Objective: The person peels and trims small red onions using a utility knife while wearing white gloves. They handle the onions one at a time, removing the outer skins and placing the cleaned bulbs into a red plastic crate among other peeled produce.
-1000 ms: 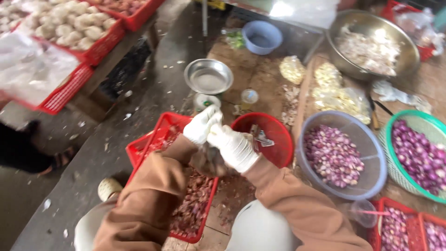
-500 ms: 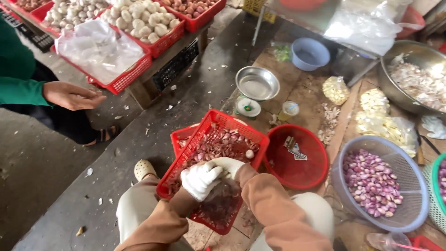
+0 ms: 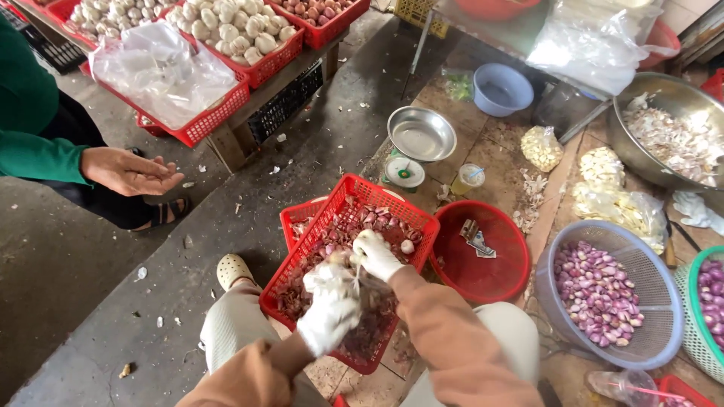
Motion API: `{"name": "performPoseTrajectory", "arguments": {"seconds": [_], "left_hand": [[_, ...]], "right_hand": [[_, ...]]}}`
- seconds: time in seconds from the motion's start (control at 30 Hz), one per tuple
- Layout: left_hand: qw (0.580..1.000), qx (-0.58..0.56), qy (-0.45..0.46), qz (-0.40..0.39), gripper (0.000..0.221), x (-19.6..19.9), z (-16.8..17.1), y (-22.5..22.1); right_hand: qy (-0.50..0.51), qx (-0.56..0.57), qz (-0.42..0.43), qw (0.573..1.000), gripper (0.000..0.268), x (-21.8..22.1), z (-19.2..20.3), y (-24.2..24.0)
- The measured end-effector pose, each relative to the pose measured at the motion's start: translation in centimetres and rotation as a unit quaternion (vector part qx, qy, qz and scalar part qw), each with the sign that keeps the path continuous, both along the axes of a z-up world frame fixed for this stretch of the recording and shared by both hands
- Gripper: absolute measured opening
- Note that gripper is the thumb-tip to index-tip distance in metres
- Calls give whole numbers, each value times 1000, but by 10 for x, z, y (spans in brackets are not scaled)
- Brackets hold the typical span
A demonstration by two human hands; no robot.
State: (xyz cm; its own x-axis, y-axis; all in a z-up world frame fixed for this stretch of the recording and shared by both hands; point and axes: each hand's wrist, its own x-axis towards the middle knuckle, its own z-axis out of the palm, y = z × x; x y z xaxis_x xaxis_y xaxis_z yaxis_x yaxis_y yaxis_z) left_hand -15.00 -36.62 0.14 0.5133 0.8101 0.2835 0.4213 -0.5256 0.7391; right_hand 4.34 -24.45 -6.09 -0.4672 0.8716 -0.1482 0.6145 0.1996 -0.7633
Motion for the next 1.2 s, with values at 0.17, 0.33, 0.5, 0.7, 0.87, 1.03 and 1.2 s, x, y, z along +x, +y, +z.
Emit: {"name": "performPoseTrajectory", "arguments": {"seconds": [0.17, 0.33, 0.5, 0.7, 0.87, 1.03, 1.2], "left_hand": [[990, 91, -105, -32, 34, -7, 9, -6], [991, 130, -2, 31, 14, 7, -20, 44], [968, 248, 24, 18, 19, 33, -91, 114], [942, -90, 272, 174, 21, 38, -79, 145], [932, -163, 307, 103, 48, 30, -64, 128], [991, 26, 96, 94, 25, 17, -51, 69], [962, 203, 80, 161, 11, 37, -56, 63]], "right_hand": [[-121, -141, -97, 978, 26, -18, 52, -13], [105, -241, -155, 952, 20, 1, 57, -51], [63, -8, -307, 950, 22, -27, -83, -38], [194, -26, -519, 832, 13, -37, -19, -58], [6, -67, -432, 899, 28, 9, -104, -68], [493, -413, -418, 642, 23, 15, -42, -86], [427, -315, -444, 722, 22, 12, -60, -95]]}}
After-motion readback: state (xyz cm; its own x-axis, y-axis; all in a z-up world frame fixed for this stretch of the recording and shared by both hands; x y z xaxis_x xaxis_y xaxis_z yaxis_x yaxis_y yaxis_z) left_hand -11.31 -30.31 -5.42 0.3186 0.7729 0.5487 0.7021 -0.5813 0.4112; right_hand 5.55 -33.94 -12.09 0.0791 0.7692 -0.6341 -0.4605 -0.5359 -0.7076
